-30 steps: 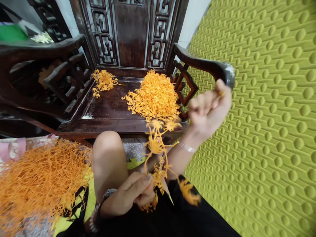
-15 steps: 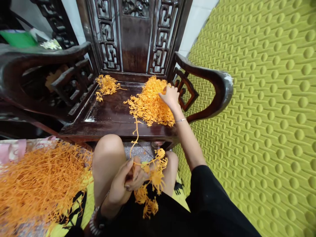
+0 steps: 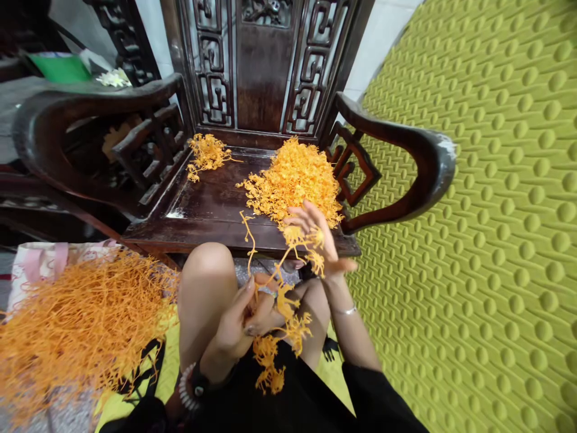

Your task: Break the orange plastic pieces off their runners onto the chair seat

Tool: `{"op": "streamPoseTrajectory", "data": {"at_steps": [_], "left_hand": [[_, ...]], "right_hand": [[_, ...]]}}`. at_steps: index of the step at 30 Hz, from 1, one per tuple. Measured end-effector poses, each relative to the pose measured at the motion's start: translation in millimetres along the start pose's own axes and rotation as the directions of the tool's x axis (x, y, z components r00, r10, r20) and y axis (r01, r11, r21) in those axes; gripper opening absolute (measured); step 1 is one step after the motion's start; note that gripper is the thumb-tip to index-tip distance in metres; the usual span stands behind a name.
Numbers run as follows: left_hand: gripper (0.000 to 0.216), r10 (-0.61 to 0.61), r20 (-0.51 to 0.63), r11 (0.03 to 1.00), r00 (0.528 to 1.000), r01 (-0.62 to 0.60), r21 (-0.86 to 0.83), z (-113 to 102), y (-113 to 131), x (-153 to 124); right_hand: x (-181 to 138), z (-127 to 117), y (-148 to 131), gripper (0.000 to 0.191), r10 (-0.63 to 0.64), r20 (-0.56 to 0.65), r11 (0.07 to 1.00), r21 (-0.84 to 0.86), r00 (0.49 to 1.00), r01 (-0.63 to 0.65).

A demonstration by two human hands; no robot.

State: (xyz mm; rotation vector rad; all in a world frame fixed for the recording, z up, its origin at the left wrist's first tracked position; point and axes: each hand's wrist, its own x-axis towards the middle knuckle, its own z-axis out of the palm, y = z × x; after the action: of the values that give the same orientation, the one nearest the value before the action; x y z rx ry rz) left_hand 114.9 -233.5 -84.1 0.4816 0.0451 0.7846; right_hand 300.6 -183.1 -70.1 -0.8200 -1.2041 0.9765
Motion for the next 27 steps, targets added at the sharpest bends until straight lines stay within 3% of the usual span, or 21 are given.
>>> {"op": "streamPoseTrajectory", "data": {"at_steps": [2, 5, 7, 9, 10, 13, 17, 21, 27], "left_hand": [[0.025, 0.008, -0.055, 0.999, 0.998, -0.006, 0.043, -3, -4, 2], [0.030, 0.036, -0.207, 0.974, 0.978, 0.012, 0.225, -10, -14, 5], [0.037, 0.081, -0.317, 0.908, 0.945, 0.061, 0.414, -15, -21, 6], [0.043, 0.069, -0.342, 0.814, 0.937, 0.145, 0.562, -16, -27, 6], [0.046, 0.034, -0.321, 0.775, 0.947, 0.178, 0.606, -15, -29, 6], [0.050, -0.109, -0.223, 0.696, 0.969, 0.235, 0.678, -12, -30, 0], [0.050, -0.229, -0.140, 0.611, 0.963, 0.254, 0.749, -9, -23, -10], [0.047, -0.332, -0.084, 0.667, 0.940, 0.297, 0.684, -10, -17, -16], [0.045, -0.421, -0.020, 0.793, 0.907, 0.379, 0.478, -14, -17, -21]], "right_hand": [[-25, 10, 11, 0.113, 0.036, 0.110, 0.995, 0.088, 0.993, -0.046], [-47, 28, 20, 0.108, 0.100, 0.236, 0.981, 0.137, 0.967, -0.135], [-51, 42, 17, 0.086, 0.143, 0.194, 0.977, 0.132, 0.971, -0.170], [-48, 54, 9, 0.037, 0.149, 0.027, 0.969, 0.194, 0.988, -0.151], [-45, 58, 4, 0.024, 0.151, -0.065, 0.957, 0.260, 0.986, -0.129], [-40, 62, -11, 0.057, 0.156, -0.261, 0.901, 0.434, 0.953, -0.029], [-47, 55, -30, 0.064, 0.086, -0.322, 0.942, 0.334, 0.943, 0.028], [-54, 50, -42, 0.064, 0.037, -0.359, 0.957, 0.282, 0.933, 0.071], [-49, 48, -53, 0.070, 0.053, -0.226, 0.898, 0.436, 0.973, 0.052]]}}
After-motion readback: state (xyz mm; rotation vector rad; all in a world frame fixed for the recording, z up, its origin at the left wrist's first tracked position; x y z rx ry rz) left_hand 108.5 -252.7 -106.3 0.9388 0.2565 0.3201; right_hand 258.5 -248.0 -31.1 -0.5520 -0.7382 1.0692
